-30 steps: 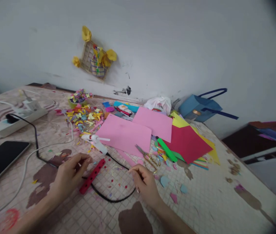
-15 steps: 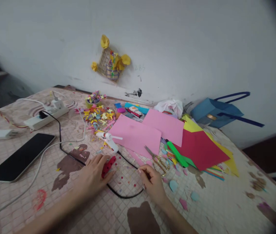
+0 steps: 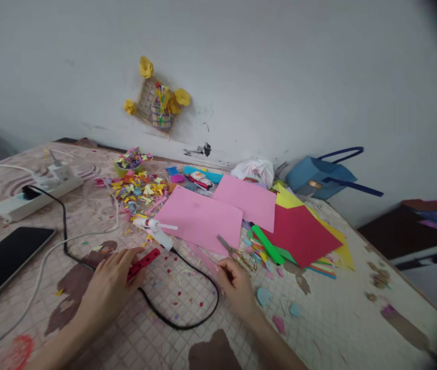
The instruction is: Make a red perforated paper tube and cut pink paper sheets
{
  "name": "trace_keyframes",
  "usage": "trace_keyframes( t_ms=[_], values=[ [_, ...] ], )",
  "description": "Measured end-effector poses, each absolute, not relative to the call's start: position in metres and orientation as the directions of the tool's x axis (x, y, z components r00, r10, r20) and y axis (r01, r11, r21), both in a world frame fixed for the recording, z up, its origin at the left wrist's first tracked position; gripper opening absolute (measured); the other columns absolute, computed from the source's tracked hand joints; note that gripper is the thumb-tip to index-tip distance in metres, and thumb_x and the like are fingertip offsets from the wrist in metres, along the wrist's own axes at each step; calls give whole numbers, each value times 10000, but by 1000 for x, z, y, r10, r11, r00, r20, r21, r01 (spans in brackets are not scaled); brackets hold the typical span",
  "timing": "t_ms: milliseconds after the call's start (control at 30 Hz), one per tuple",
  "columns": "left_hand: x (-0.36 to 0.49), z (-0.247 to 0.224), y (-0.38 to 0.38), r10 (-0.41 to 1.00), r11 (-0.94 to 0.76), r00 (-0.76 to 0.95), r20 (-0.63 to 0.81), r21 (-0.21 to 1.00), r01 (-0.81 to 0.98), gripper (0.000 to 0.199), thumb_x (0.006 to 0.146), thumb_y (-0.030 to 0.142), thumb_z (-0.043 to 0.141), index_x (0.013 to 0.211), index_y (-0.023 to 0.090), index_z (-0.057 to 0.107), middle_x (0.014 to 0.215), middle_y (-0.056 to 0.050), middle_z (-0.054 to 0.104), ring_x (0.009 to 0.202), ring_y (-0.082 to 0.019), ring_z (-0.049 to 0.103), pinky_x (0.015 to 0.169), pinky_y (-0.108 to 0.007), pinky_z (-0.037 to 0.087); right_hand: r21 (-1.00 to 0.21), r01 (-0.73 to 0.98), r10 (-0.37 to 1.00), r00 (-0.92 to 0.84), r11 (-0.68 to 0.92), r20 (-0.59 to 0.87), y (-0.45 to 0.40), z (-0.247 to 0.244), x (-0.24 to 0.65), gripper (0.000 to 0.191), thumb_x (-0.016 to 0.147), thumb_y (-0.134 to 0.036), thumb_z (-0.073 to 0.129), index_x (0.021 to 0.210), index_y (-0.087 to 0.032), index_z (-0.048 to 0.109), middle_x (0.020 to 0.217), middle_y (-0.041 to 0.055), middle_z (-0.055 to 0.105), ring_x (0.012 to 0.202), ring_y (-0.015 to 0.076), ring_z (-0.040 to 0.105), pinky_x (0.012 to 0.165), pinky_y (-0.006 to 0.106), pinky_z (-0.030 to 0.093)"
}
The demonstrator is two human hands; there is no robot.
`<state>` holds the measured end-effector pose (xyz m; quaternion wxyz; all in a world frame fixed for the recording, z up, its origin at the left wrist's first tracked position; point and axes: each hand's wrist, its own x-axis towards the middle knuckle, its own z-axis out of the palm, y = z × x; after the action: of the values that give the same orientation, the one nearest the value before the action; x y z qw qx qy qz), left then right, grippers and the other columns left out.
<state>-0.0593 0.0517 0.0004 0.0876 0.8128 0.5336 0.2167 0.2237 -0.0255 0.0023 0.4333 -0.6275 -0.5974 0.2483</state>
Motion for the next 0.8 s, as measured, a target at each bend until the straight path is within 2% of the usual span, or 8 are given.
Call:
trace_keyframes(
  t_ms=[167, 267, 400, 633, 800],
  values=[
    [-57, 4, 52, 917, -395, 347, 196, 333, 856, 391, 857, 388, 418, 1136, 158, 565, 1049, -137, 673, 999, -337, 621, 836, -478, 461, -762, 645, 934, 237, 55, 268, -15, 3, 254, 180, 865, -294, 500, 772, -195, 618, 626, -4, 570, 569, 151, 500, 562, 262, 384],
    [-55, 5, 50, 921, -388, 350, 171, 326, 862, 383, 858, 396, 423, 1129, 168, 569, 1047, -127, 669, 1013, -332, 613, 842, -467, 458, -712, 702, 919, 267, 19, 288, -10, 2, 275, 159, 862, -309, 513, 821, -193, 613, 750, 39, 622, 683, 188, 559, 642, 297, 426],
    [-55, 4, 51, 916, -400, 364, 167, 339, 852, 369, 857, 383, 441, 1134, 171, 562, 1063, -123, 653, 1034, -321, 597, 850, -443, 456, -640, 769, 919, 253, -1, 302, -8, -1, 293, 168, 810, -343, 596, 889, -197, 619, 877, 81, 619, 801, 235, 567, 752, 369, 451],
    [-58, -3, 53, 908, -420, 385, 167, 357, 834, 322, 859, 321, 457, 1129, 178, 557, 1040, -108, 643, 1000, -291, 604, 855, -423, 454, -570, 821, 940, 179, 20, 291, -9, -10, 299, 179, 809, -353, 601, 920, -212, 606, 868, 72, 608, 808, 238, 564, 744, 377, 469],
    [-58, -3, 53, 899, -438, 391, 196, 393, 808, 328, 868, 345, 444, 1120, 169, 555, 1035, -111, 649, 991, -297, 605, 861, -441, 451, -535, 844, 948, 148, 28, 282, -9, -10, 299, 174, 824, -303, 569, 970, -211, 595, 899, 77, 600, 832, 235, 568, 749, 369, 473]
  ],
)
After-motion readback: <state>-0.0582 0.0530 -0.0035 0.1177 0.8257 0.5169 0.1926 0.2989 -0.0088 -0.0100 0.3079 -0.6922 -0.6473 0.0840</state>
